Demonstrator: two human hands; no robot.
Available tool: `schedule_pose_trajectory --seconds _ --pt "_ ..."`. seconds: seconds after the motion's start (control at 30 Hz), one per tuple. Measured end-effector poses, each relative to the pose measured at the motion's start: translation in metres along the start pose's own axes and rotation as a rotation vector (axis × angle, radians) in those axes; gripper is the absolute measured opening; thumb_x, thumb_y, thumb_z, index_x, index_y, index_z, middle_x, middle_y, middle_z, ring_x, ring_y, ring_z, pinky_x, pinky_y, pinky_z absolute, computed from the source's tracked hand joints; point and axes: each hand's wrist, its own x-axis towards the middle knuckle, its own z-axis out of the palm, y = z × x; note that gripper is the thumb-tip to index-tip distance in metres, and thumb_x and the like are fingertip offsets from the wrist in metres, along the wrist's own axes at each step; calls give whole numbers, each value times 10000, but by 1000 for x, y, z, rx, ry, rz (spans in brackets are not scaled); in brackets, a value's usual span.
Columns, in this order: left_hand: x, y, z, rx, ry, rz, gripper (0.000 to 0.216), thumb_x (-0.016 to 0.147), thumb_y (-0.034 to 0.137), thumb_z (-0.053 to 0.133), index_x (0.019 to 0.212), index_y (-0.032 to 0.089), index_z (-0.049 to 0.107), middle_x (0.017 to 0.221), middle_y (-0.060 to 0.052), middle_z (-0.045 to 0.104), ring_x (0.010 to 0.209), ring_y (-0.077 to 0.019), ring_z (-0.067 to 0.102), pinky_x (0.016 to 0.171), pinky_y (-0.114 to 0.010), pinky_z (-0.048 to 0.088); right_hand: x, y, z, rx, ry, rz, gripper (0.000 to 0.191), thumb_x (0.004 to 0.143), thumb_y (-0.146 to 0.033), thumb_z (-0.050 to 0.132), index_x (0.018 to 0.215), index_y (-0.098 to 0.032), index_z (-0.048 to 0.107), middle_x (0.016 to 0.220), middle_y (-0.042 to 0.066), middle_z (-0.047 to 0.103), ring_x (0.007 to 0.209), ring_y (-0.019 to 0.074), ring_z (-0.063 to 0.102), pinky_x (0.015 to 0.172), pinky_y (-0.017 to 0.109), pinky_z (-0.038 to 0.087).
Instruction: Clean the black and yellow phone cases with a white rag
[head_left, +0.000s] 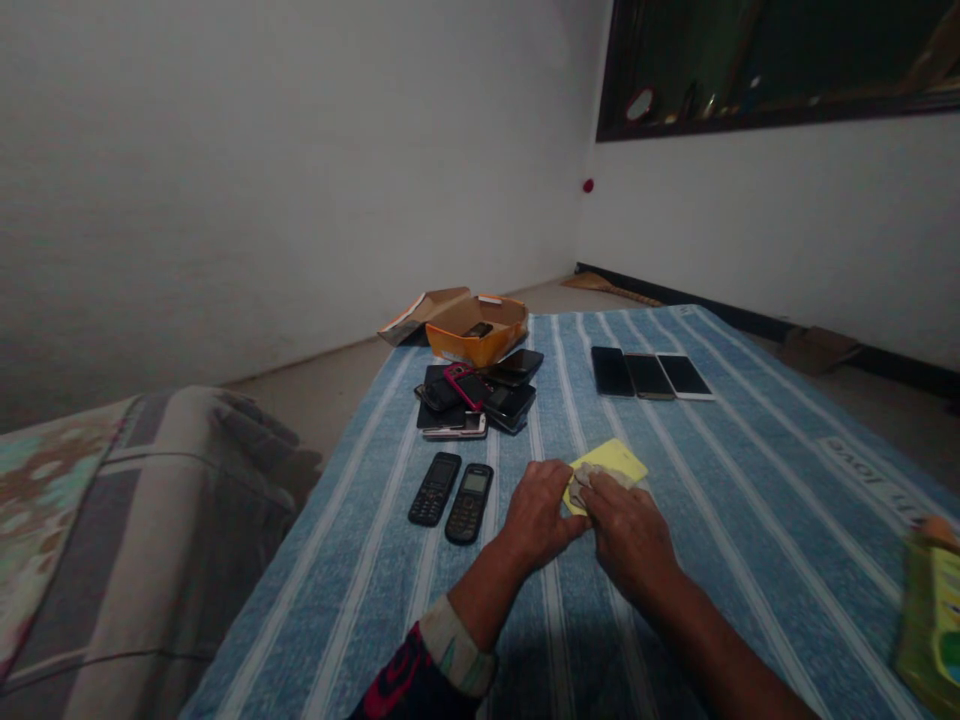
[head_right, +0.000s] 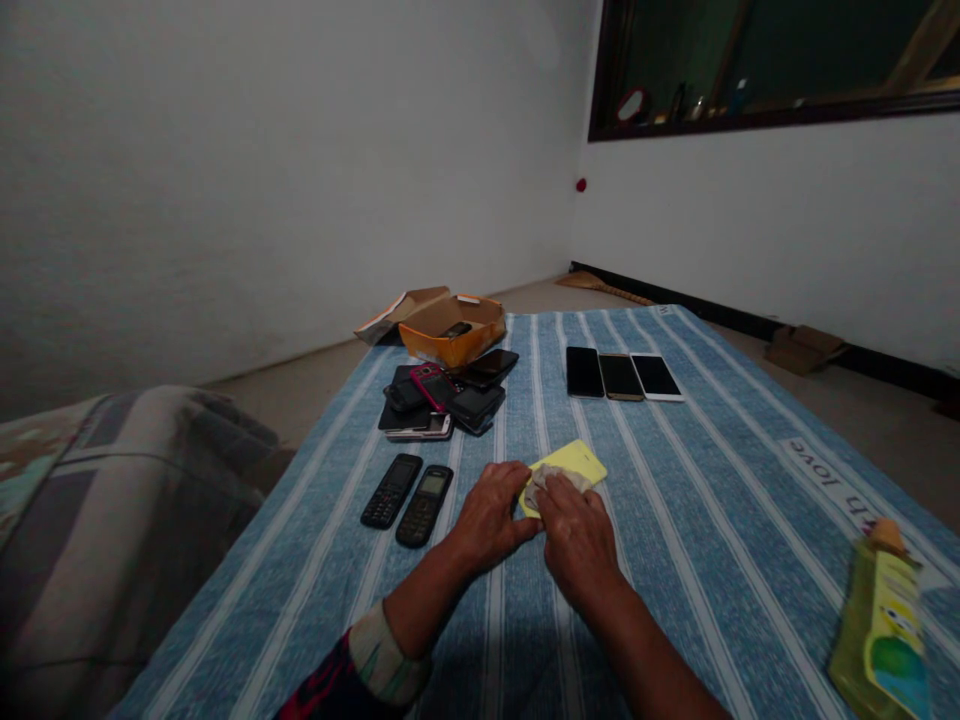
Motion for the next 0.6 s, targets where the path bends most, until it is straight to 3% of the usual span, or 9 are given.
schedule_pose_trajectory --seconds 0.33,0.6 --pt "0 1 0 25 -9 -15 389 716 357 756 1016 222 550 1027 -40 591 997 -269 518 843 -392 425 11 37 -2 -101 35 171 466 857 -10 397 1222 -167 641 1378 130 552 1274 239 503 916 362 406" --pt "0 -1 1 34 0 4 388 719 354 753 1010 202 548 1015 -51 592 986 -268 512 858 -392 422 8 26 5 -90 93 78 450 840 -11 425 1195 -169 651 1338 121 589 1251 232 517 937 354 386"
